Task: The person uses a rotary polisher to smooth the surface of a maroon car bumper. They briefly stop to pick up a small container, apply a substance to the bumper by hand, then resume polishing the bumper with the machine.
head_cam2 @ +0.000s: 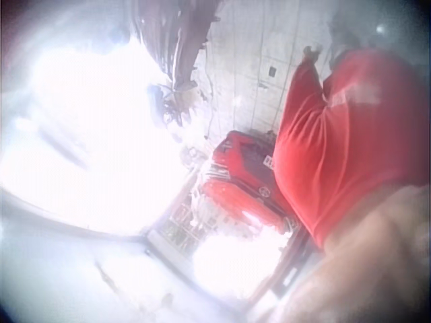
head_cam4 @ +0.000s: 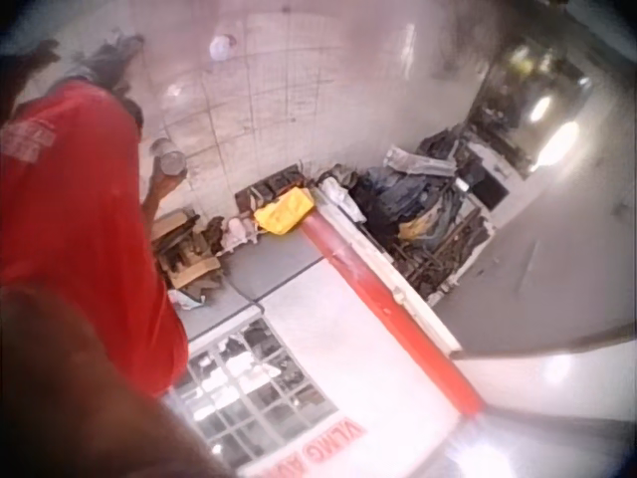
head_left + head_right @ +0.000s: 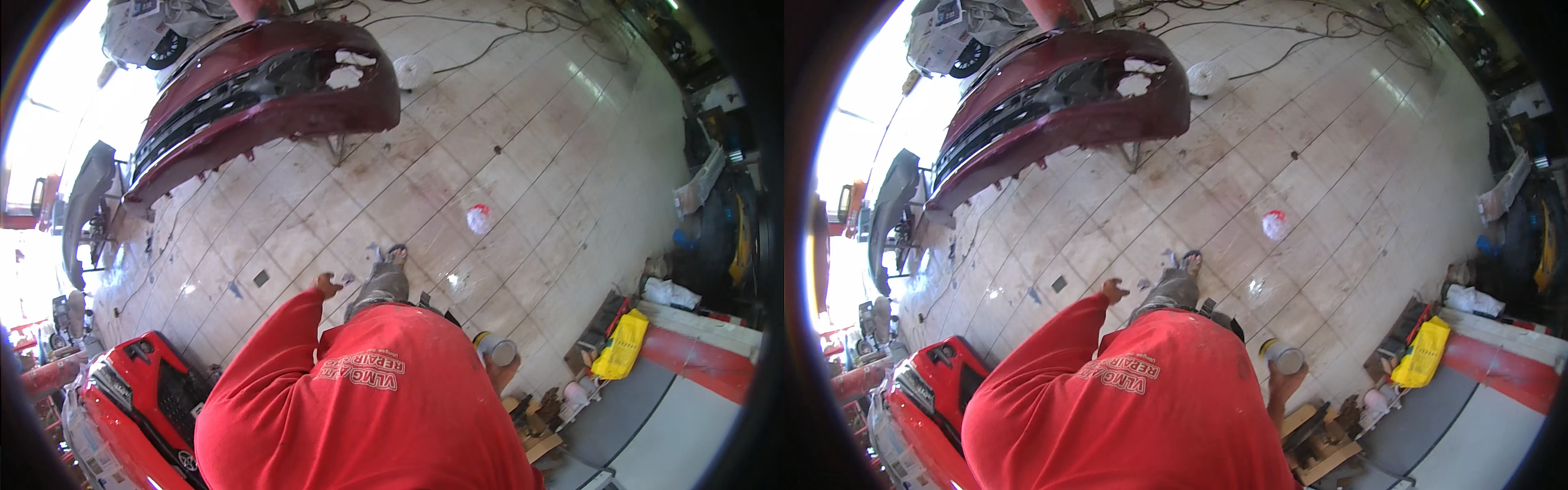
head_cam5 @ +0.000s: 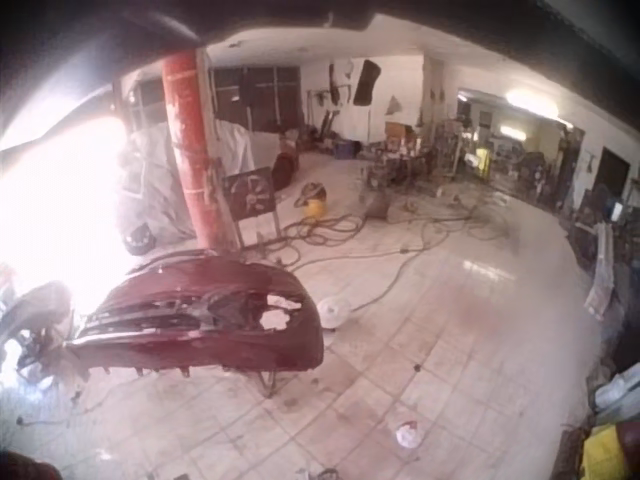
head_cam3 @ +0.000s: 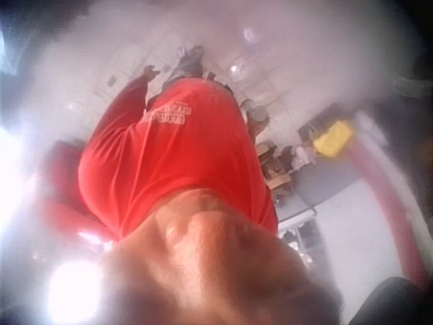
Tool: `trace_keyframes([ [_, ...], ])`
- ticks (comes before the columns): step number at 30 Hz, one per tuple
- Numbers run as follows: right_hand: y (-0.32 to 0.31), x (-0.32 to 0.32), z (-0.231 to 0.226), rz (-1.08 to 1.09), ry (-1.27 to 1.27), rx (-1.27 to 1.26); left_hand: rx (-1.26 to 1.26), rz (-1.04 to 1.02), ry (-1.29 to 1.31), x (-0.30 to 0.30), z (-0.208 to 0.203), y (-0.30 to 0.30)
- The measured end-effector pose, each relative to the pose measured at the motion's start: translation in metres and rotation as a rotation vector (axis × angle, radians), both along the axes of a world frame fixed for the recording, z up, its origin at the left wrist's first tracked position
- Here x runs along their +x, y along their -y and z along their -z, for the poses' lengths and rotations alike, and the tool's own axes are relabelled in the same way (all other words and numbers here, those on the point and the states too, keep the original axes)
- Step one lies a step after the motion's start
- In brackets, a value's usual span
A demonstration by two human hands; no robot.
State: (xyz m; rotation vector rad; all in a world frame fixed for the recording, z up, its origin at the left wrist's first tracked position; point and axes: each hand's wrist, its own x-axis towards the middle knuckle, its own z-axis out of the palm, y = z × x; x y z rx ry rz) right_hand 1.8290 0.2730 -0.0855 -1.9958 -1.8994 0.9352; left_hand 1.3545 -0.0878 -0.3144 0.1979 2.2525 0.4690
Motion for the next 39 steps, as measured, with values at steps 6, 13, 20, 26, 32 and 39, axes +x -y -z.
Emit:
trace_keyframes([
  [6, -0.057, -0.102, -0.049, 0.132, -0.038, -0.074, 0.235, 0.138, -0.133, -0.167, -0.092, -0.255],
  [13, -0.229, -0.209, -0.03, -0.084, -0.198, 0.08, 0.423, 0.371, -0.286, -0.235, -0.182, -0.437],
  [20, -0.453, -0.435, -0.088, -0.937, -0.183, 0.268, 0.597, 0.469, -0.268, -0.214, -0.259, -0.534],
  [26, -0.531, -0.662, -0.19, -1.484, -0.279, 0.041, 0.798, 0.368, -0.485, -0.294, -0.359, -0.622],
  [32, -0.544, -0.81, -0.22, -1.525, -0.65, -0.221, 1.053, 0.036, -0.427, -0.375, -0.397, -0.681],
  [39, -0.609, -0.889, -0.189, -1.288, -0.826, -0.523, 1.222, -0.01, -0.462, -0.488, -0.42, -0.756],
])
